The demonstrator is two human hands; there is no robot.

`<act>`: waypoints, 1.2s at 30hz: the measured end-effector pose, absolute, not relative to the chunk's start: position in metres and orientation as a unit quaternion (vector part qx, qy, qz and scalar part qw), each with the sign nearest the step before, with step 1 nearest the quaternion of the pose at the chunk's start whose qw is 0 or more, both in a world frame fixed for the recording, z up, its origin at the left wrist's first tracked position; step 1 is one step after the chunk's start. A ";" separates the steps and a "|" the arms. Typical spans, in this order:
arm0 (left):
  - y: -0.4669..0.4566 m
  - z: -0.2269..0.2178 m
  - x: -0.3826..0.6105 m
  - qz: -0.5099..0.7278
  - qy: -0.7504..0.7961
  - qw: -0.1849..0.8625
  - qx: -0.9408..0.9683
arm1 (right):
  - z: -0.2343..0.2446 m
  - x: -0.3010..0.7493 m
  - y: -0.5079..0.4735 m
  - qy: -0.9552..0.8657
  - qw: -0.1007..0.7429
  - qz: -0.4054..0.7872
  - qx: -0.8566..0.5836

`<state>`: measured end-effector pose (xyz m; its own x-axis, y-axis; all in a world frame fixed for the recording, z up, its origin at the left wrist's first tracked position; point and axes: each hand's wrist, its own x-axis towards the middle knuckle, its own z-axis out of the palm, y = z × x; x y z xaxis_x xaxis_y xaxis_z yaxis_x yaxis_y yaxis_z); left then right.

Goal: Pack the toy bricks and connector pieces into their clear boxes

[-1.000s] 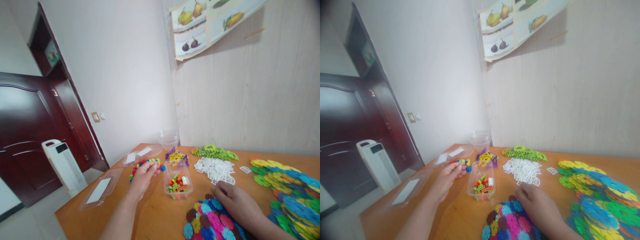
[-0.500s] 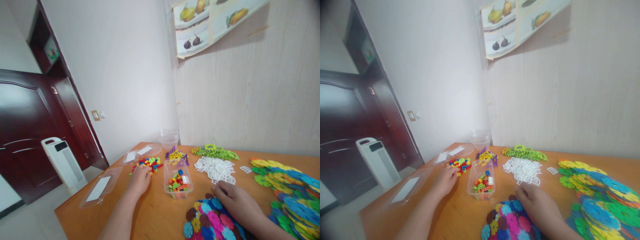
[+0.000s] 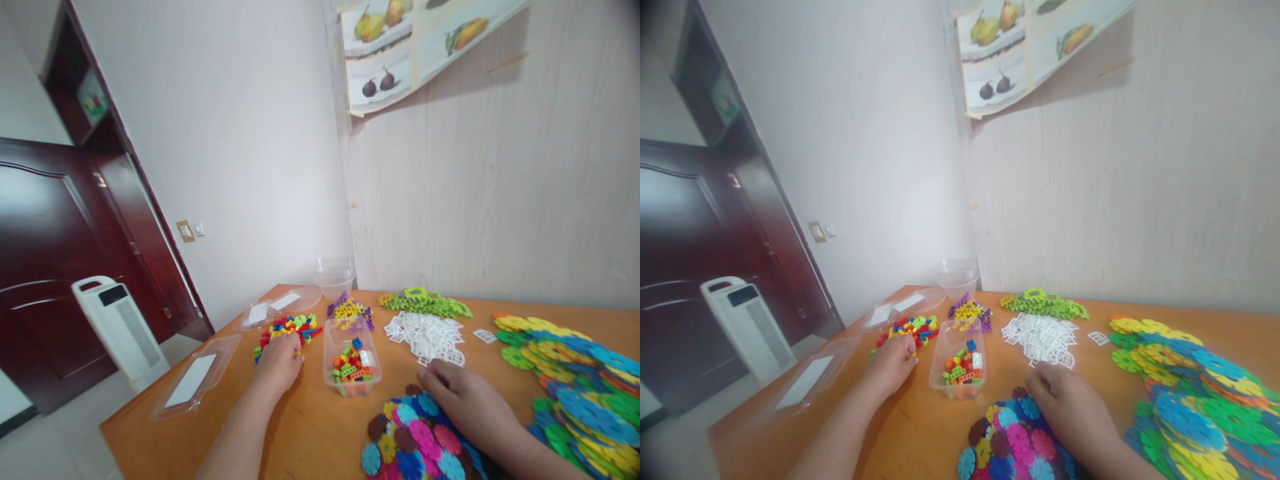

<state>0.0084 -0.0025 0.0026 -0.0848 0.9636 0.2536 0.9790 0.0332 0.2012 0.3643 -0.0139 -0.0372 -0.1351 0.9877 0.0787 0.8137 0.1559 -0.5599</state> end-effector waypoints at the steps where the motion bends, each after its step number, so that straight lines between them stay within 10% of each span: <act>1: -0.002 0.002 0.009 -0.172 -0.718 0.014 -0.675 | -0.037 0.364 -0.014 -0.727 0.223 0.197 -0.618; 25: -0.006 0.001 0.002 -0.192 -0.734 -0.047 -0.650 | -0.036 0.364 -0.014 -0.729 0.222 0.181 -0.622; 36: -0.015 0.034 0.036 -0.482 -0.587 -0.264 -0.594 | -0.035 0.363 -0.016 -0.725 0.232 0.178 -0.624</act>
<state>0.0361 -0.0148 0.0339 -0.1540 0.9524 0.2630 0.4438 -0.1711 0.8796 0.3628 -0.0162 -0.0350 -0.1140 0.9869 0.1138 0.8222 0.1580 -0.5468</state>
